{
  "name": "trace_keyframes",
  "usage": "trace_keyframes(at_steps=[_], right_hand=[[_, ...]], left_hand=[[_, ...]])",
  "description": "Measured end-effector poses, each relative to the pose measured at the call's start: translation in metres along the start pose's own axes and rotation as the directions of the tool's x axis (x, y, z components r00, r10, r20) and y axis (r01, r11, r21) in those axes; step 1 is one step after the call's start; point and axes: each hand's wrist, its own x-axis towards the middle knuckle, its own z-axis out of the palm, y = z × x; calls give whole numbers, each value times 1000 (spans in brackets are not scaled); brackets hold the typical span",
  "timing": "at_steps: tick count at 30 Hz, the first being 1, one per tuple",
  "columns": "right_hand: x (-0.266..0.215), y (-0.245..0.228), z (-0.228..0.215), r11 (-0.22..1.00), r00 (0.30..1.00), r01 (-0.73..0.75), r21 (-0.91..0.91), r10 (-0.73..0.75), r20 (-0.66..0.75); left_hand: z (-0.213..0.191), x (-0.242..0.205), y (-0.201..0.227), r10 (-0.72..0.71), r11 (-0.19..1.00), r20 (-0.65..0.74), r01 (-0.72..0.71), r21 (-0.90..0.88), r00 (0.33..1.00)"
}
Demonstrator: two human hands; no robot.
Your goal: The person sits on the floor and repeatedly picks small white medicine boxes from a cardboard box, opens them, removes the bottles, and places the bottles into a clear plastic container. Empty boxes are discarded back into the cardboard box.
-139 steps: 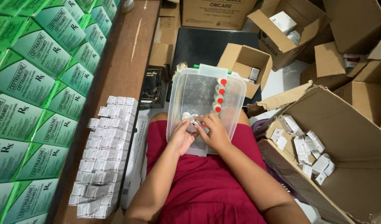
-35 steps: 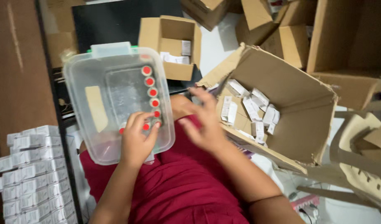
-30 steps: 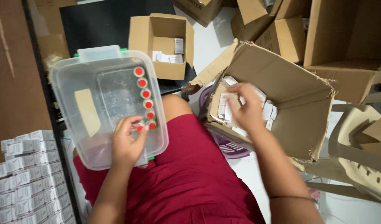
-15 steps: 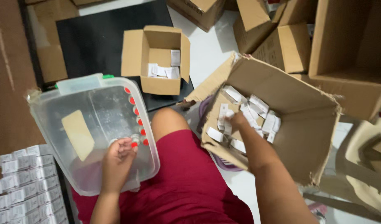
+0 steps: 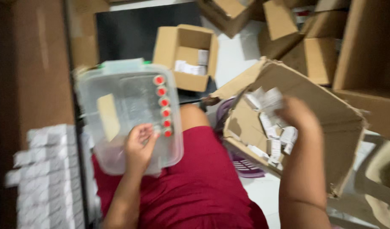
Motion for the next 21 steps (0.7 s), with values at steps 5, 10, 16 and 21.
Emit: trace_keyframes(at_steps=[5, 10, 16, 21], right_hand=[[-97, -112, -29, 257, 860, 507, 823, -216, -463], [-132, -266, 57, 354, 736, 669, 653, -434, -519], [-162, -329, 107, 396, 529, 849, 350, -636, -561], [-166, -323, 115, 400, 429, 895, 198, -649, -629]], left_hand=[[2, 0, -2, 104, 978, -77, -116, -175, 992], [-1, -14, 21, 375, 916, -72, -381, -123, 924], [-1, -26, 23, 341, 930, -141, -356, -92, 929], [3, -25, 21, 255, 952, -147, -275, -137, 956]])
